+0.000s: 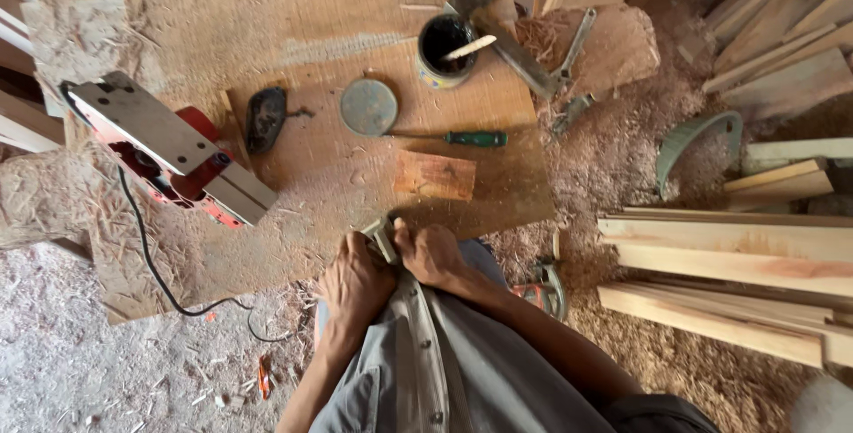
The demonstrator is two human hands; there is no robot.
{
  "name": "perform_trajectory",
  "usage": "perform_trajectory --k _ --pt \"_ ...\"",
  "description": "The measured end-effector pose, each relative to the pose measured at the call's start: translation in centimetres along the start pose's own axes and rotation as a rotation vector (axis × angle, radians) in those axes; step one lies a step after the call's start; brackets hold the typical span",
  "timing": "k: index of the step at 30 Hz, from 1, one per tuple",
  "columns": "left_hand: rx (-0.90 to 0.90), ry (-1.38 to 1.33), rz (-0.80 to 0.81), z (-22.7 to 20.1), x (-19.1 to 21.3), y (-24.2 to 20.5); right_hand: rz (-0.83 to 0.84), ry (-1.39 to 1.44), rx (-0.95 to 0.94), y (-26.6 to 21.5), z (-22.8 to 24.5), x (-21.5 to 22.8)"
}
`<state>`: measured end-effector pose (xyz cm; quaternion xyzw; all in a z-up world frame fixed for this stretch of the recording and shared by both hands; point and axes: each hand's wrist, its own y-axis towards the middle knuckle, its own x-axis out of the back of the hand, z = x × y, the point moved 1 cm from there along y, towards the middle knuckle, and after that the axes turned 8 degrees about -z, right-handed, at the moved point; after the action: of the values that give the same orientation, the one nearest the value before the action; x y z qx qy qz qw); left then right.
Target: The person cleans internal metal components with a cloth and reassembles parts of a power tool using a screwdriver and a thin wooden stick on a workbench.
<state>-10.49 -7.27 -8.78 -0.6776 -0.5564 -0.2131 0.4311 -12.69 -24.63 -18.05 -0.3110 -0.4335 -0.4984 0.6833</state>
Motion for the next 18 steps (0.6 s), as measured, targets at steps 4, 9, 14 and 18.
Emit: perform_trajectory --k 4,9,14,18 --pt "-0.245 0.165 -0.229 0.0 0.0 0.0 0.073 0.287 -0.178 0.8 0.6 2.8" --pt "-0.303 0.413 -0.113 -0.4 -1.8 0.5 0.461 0.709 -0.771 1.4 -0.9 5.3" --pt "-0.432 0.525 -0.177 -0.5 -2.9 -0.2 0.596 0.714 -0.905 1.1 -2.5 5.7" --pt "-0.458 0.513 -0.217 -0.6 -3.3 -1.2 0.629 0.995 -0.921 0.5 -3.0 5.1"
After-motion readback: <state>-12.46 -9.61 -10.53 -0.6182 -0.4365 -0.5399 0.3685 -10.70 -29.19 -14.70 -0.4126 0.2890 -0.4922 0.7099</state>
